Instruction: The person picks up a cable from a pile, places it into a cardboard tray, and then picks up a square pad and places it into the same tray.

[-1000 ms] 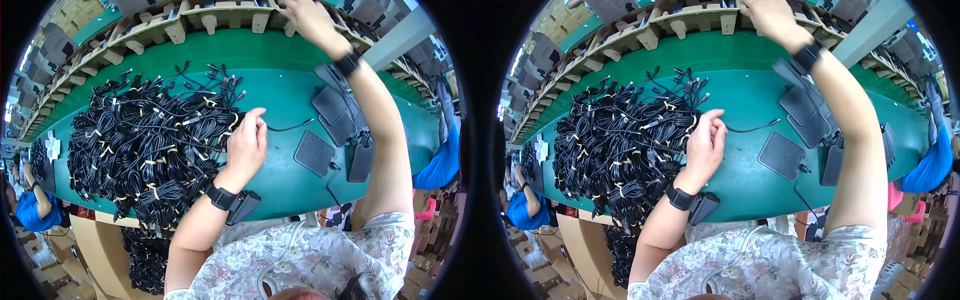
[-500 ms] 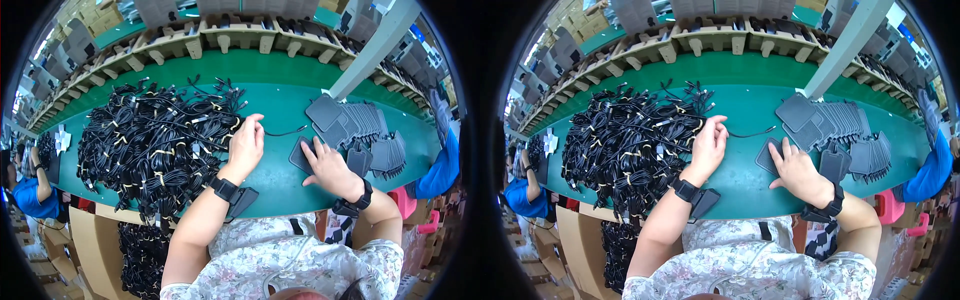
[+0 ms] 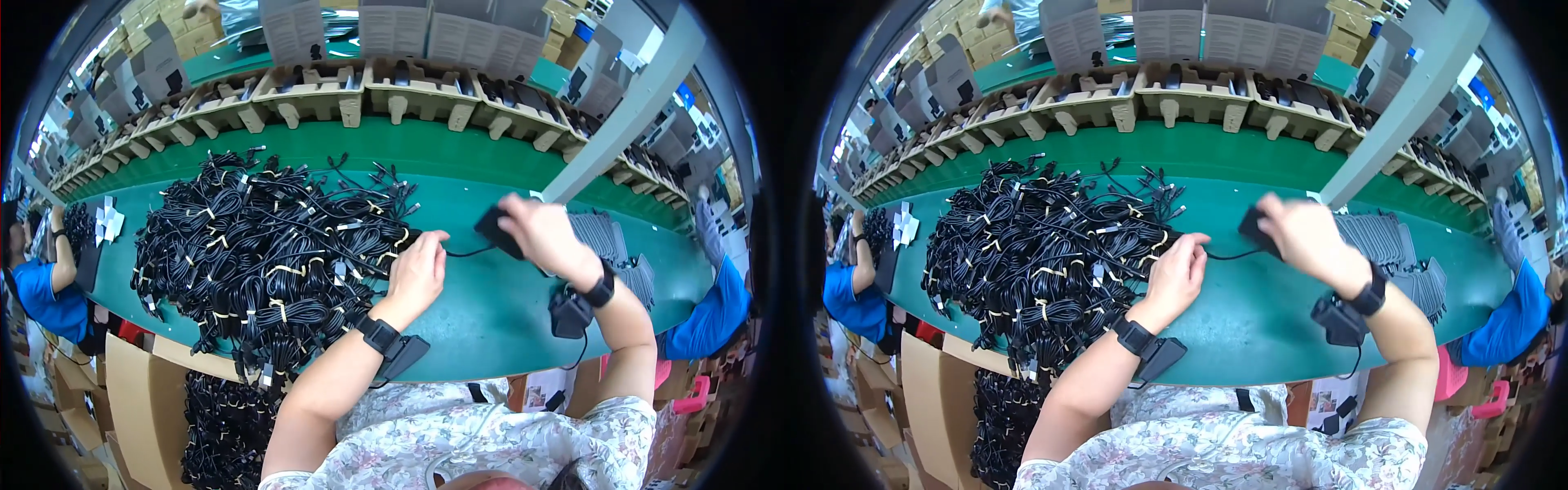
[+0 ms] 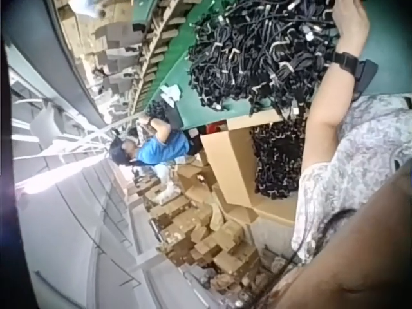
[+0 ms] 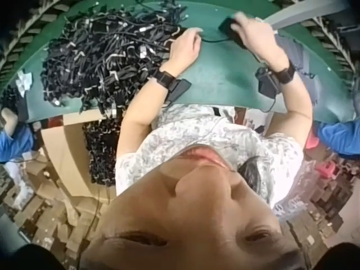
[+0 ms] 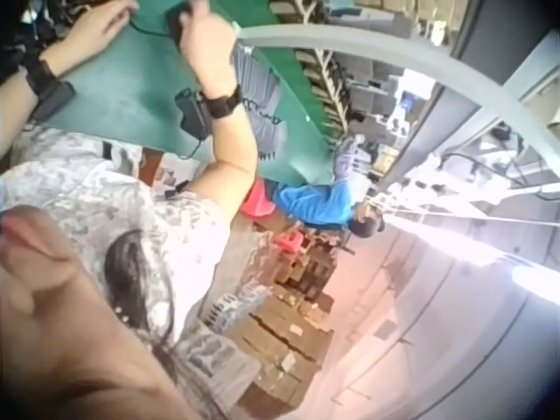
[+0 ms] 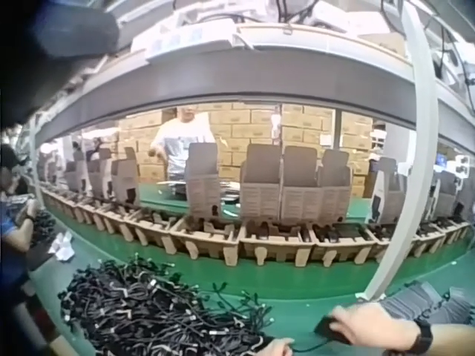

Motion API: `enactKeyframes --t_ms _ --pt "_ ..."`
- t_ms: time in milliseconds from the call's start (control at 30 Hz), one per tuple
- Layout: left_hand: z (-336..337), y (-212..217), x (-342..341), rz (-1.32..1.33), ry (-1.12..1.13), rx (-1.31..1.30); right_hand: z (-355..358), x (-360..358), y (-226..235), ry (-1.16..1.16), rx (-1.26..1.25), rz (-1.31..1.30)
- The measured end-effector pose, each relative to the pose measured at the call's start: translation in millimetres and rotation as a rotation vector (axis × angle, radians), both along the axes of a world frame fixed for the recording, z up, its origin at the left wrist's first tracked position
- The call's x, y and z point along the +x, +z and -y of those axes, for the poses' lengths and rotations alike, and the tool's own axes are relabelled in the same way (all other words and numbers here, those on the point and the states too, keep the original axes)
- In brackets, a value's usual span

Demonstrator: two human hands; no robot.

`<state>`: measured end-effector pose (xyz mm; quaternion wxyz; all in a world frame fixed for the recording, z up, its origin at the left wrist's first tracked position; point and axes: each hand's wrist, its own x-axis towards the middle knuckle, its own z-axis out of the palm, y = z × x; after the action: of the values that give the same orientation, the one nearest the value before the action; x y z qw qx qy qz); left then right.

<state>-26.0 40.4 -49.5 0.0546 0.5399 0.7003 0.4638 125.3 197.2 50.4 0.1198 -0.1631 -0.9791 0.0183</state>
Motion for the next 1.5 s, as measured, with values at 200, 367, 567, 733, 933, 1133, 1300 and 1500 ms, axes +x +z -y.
enactKeyframes --t_ms 200,367,567,733,933,1133,1300,1500 --pt "-10 6 9 -0.043 -0.068 0.045 -118 -93 25 -0.219 -0.254 -0.709" --pt "4 4 0 -0.085 -0.007 0.007 -172 -201 29 -0.445 -0.212 -0.895" --pt "-9 5 10 -0.061 -0.003 0.012 -285 -217 3 -0.574 -0.144 -0.539" --pt "3 3 4 -0.08 0.059 -0.036 -219 -238 -17 -0.549 0.32 -0.114" --pt "-6 3 8 -0.1 0.012 0.0 -168 -225 -16 -0.226 0.505 -0.516" --pt "-2 -6 2 -0.119 0.017 -0.077 27 -243 24 0.71 -0.064 -0.54" --pt "-20 -26 11 -0.011 0.034 0.002 95 -239 20 0.856 -0.324 -0.243" --pt "-25 -26 10 0.041 0.062 0.112 84 -235 2 0.703 0.005 0.041"
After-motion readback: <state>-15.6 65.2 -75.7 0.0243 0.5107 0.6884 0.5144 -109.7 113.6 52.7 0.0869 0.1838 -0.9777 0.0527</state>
